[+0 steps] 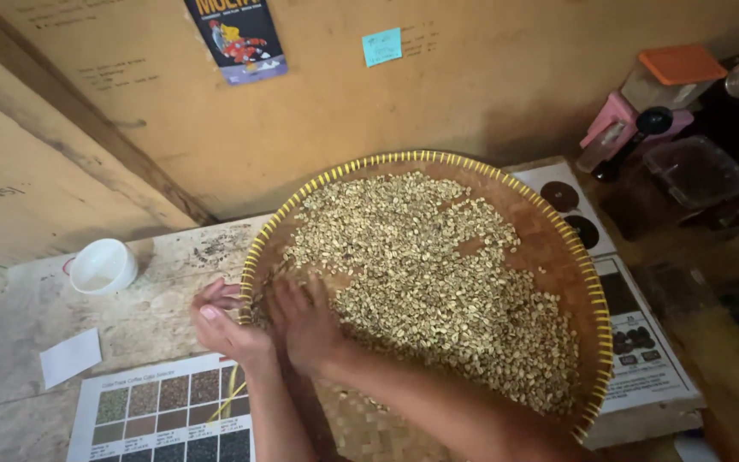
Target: Sorting green coffee beans by hand in a large woven tray to remove defects
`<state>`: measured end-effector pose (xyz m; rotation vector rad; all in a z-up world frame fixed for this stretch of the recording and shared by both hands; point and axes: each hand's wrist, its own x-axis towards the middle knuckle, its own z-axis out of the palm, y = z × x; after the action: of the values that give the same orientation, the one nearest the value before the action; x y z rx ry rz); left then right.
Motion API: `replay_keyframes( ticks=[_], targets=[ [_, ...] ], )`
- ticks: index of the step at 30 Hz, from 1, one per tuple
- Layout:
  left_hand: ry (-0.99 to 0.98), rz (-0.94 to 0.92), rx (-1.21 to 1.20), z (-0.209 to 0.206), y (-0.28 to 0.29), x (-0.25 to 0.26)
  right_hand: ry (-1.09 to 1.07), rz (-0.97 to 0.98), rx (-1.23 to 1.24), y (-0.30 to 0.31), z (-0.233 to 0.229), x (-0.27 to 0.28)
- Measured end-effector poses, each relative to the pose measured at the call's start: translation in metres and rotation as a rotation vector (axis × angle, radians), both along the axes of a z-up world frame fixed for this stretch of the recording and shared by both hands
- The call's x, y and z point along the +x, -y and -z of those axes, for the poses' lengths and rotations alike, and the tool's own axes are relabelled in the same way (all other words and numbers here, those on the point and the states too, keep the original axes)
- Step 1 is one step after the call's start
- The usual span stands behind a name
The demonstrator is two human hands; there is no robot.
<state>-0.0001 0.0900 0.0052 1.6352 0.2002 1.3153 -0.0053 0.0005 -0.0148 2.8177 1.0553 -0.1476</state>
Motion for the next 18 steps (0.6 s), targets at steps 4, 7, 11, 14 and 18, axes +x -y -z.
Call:
replay_keyframes(
  ticks=[4,7,11,14,18],
  targets=[
    [-0.069,0.006,0.002,0.0,0.002,0.004,0.034,0.158,0.39,0.041,-0.003,0.037],
    [-0.078,0.048,0.033,0.016,-0.002,0.008,-0.018,0.132,0.482,0.09,-0.014,0.047],
    [-0.092,0.119,0.044,0.014,0.004,0.008,-0.051,0.011,0.588,0.14,-0.06,0.036],
    [-0.076,0.142,0.042,0.033,-0.001,0.018,0.081,-0.105,0.574,0.16,-0.027,0.037],
    [-0.124,0.17,0.067,0.025,0.008,0.013,-0.128,-0.216,0.486,0.171,-0.058,0.003]
  ],
)
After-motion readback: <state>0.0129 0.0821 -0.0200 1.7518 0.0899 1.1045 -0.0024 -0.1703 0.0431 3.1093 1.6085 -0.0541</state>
